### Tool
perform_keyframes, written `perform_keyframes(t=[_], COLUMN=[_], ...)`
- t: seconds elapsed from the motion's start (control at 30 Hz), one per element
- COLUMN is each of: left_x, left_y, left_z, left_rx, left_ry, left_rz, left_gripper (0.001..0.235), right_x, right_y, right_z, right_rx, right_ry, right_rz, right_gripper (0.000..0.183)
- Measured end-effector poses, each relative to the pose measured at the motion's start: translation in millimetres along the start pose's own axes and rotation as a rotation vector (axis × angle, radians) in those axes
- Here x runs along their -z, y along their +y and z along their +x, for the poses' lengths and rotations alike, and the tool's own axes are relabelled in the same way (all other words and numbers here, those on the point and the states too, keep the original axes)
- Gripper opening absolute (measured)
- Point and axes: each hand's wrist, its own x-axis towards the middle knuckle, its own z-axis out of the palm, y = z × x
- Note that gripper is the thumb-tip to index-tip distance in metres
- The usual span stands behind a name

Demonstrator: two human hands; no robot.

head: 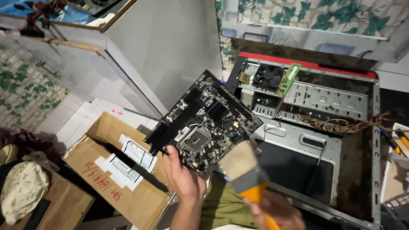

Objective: The person removes a motherboard from a computer case and uses a brush to clean dust off its surface. They then place the motherboard back into the case and handle a small component.

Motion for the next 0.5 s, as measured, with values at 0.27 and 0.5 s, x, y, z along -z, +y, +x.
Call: perform_keyframes(t=[0.27,0.5], left_x=[-16.8,8.1], left_y=[9.0,-9.0], left_z=[13.0,33.8], left_rx=[0.451,0.665], left_ry=[-0.091,-0.324], left_rz=[-0.182,-0.344], left_gripper=[0.055,0.051], right_x=[-129.0,-27.0], right_y=[180.5,45.3], right_z=[-61.2,-22.5], right_rx=[-0.159,0.475], right_ry=[0.039,-0.034], right_rz=[0.435,0.480], right_gripper=[0.028,0.040])
